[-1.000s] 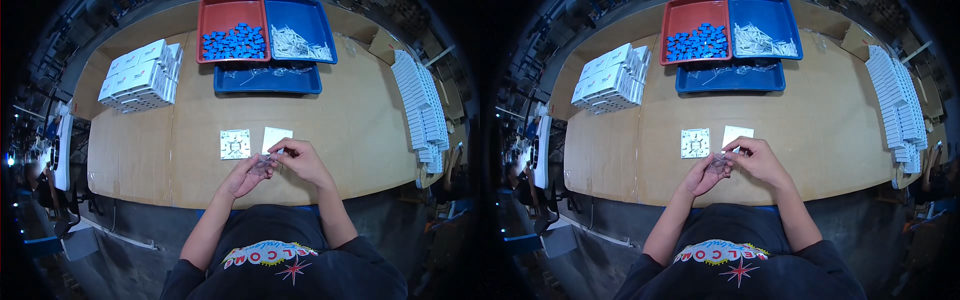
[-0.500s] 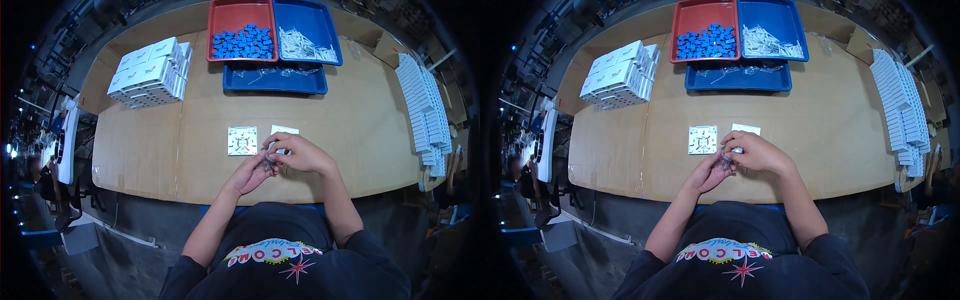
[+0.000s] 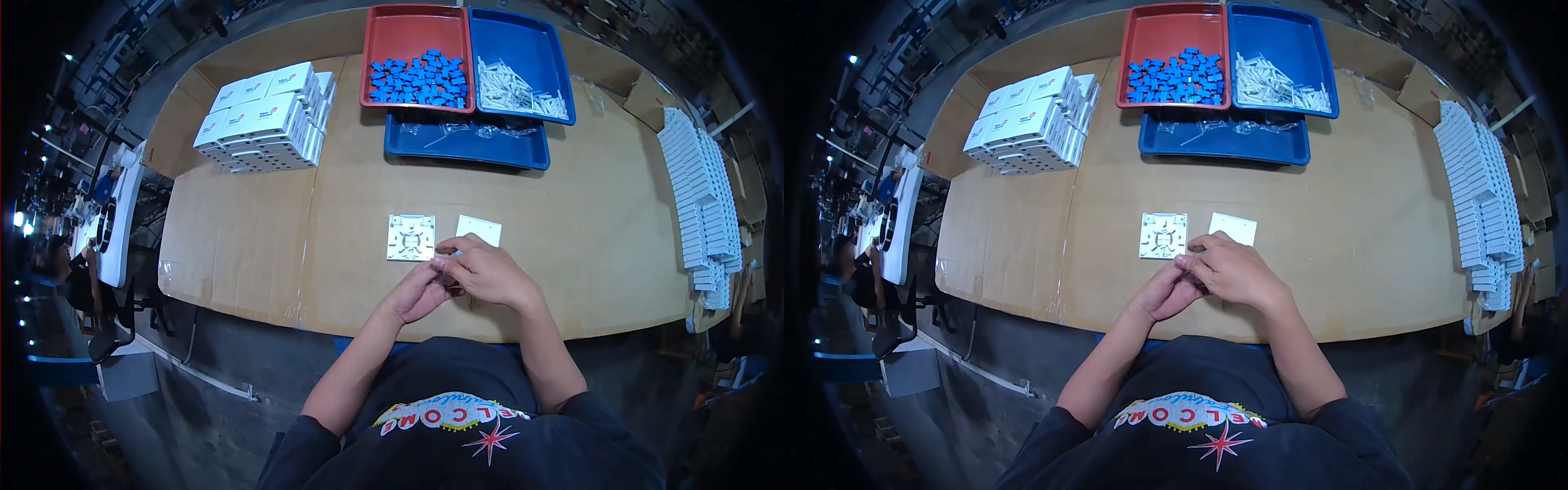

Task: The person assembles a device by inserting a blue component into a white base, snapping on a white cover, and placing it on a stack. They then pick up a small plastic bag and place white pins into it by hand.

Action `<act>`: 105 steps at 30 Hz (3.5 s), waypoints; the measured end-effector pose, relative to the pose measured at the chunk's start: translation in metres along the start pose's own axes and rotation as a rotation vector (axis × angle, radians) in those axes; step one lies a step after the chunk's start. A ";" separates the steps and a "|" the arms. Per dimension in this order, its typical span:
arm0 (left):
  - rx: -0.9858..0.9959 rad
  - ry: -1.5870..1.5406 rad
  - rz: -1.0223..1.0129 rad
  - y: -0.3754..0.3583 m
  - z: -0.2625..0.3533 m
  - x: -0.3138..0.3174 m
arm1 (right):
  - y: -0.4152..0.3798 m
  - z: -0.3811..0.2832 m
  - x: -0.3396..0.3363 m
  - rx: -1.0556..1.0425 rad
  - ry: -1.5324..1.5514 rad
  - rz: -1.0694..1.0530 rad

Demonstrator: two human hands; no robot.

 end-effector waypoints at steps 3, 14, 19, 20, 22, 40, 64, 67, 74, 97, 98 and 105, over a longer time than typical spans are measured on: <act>0.009 -0.015 0.004 -0.001 0.002 0.003 | 0.000 0.008 0.006 -0.042 0.113 -0.005; 0.037 -0.039 -0.035 0.000 0.006 0.009 | 0.012 0.000 -0.012 -0.173 0.323 -0.092; -0.053 -0.071 -0.069 -0.003 0.002 0.010 | 0.043 0.053 -0.106 -0.034 0.136 0.250; -0.049 -0.071 -0.059 -0.005 0.005 0.016 | 0.053 0.065 -0.132 -0.074 0.021 0.368; -0.046 -0.066 -0.043 -0.007 0.006 0.019 | 0.074 0.107 -0.171 -0.042 -0.138 0.557; -0.025 -0.078 -0.057 -0.006 0.006 0.013 | 0.145 0.168 -0.219 -0.108 -0.796 0.414; -0.024 -0.183 -0.094 -0.002 0.003 0.011 | -0.035 0.060 -0.010 0.079 0.697 0.684; -0.018 -0.187 -0.115 -0.001 0.008 0.013 | -0.034 0.060 -0.007 0.087 0.671 0.585; -0.023 -0.114 -0.063 0.000 0.004 0.007 | -0.025 0.041 -0.026 -0.014 0.414 0.449; 0.027 -0.011 -0.068 -0.003 0.005 0.011 | 0.028 0.012 -0.018 -0.237 0.338 -0.160; 0.019 -0.013 -0.060 -0.003 0.003 0.011 | 0.027 0.015 -0.015 -0.204 0.353 -0.177; -0.007 0.001 -0.016 -0.001 0.002 0.009 | 0.024 0.017 -0.010 -0.125 0.305 -0.219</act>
Point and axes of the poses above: each hand's wrist, its own y-axis towards the middle knuckle, its own x-axis out of the palm, z = x × y, the point moved 8 cm from there along y, towards the middle knuckle, and after that the axes turned 15 degrees about -x, right-handed, at the moved point
